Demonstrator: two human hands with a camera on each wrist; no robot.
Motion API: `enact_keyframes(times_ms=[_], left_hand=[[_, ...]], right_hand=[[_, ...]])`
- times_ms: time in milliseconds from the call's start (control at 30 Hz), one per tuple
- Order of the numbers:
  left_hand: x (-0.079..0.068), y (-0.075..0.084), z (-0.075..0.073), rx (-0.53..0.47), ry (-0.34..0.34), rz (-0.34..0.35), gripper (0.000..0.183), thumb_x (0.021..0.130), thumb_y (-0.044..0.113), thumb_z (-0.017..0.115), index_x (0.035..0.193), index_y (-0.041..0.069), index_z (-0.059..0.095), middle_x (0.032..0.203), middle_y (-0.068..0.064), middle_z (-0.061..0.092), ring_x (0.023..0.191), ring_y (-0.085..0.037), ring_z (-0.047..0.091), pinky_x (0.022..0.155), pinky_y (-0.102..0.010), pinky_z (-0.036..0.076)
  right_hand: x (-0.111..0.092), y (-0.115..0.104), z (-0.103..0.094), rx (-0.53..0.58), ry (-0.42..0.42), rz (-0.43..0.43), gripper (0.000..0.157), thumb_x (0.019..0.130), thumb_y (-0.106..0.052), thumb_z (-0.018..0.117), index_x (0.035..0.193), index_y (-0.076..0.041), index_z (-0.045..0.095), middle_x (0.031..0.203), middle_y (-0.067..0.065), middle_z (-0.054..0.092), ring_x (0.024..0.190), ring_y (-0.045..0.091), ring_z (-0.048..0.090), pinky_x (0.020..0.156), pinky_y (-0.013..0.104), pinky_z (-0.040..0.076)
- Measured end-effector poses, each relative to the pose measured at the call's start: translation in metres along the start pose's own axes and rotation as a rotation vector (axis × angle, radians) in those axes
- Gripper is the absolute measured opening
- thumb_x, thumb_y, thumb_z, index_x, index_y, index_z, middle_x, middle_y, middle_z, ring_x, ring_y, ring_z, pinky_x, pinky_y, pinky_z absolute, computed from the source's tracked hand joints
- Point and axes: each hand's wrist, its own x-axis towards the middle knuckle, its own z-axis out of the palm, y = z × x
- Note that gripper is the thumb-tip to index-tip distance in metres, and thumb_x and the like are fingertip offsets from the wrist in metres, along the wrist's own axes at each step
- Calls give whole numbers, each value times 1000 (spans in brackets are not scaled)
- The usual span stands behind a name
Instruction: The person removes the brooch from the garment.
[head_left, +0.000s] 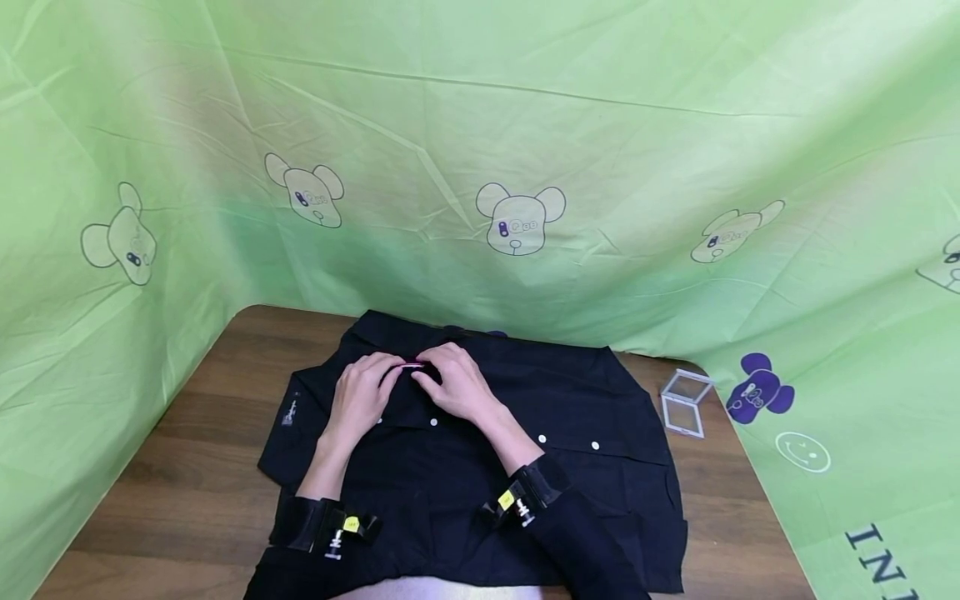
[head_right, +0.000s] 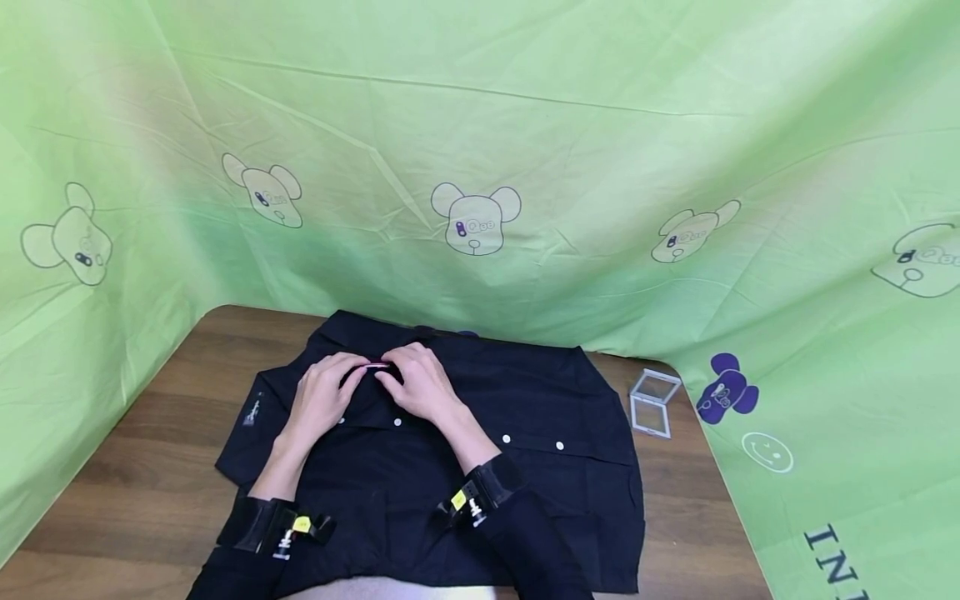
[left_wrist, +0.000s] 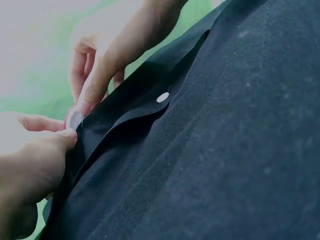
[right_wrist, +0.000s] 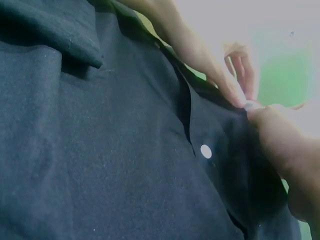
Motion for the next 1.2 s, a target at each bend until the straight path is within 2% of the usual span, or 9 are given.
enact_keyframes(times_ms=[200, 400, 667, 900, 1200], left_hand=[[3, 8, -2, 77, -5, 22, 13, 94, 13, 74, 105, 9, 81, 106, -4, 76, 95, -24, 66, 77, -47, 50], [5, 11, -3, 111, 28, 57, 13, 94, 12, 74, 103, 7, 81, 103, -5, 76, 92, -26, 66, 76, -48, 51], [5, 12, -3, 115, 49, 77, 13, 94, 13, 74, 102, 6, 80, 102, -6, 76, 91, -27, 66, 76, -49, 51], [6, 13, -4, 111, 55, 82, 12, 93, 12, 75, 101, 6, 81, 101, -6, 76, 92, -27, 66, 77, -49, 51], [6, 13, -4, 113, 49, 81, 11, 92, 11, 75, 100, 6, 81, 101, -6, 76, 92, -26, 66, 76, -48, 51]], right_hand=[[4, -8, -5, -134, -14, -64, 28, 95, -31, 72, 113, -10, 77, 111, 1, 75, 109, 17, 59, 97, 36, 46], [7, -13, -4, -205, -22, -112, 27, 95, -31, 71, 112, -10, 76, 109, 1, 74, 108, 18, 59, 97, 36, 46], [10, -17, -5, -222, -9, -143, 23, 97, -24, 70, 111, -8, 76, 107, 2, 75, 106, 20, 60, 95, 39, 48], [9, -16, -4, -272, -13, -145, 19, 100, -23, 65, 109, -11, 77, 105, -1, 75, 105, 17, 62, 93, 35, 48], [10, -16, -3, -279, -6, -138, 17, 102, -20, 63, 105, -12, 77, 103, -2, 76, 101, 16, 62, 89, 33, 48]])
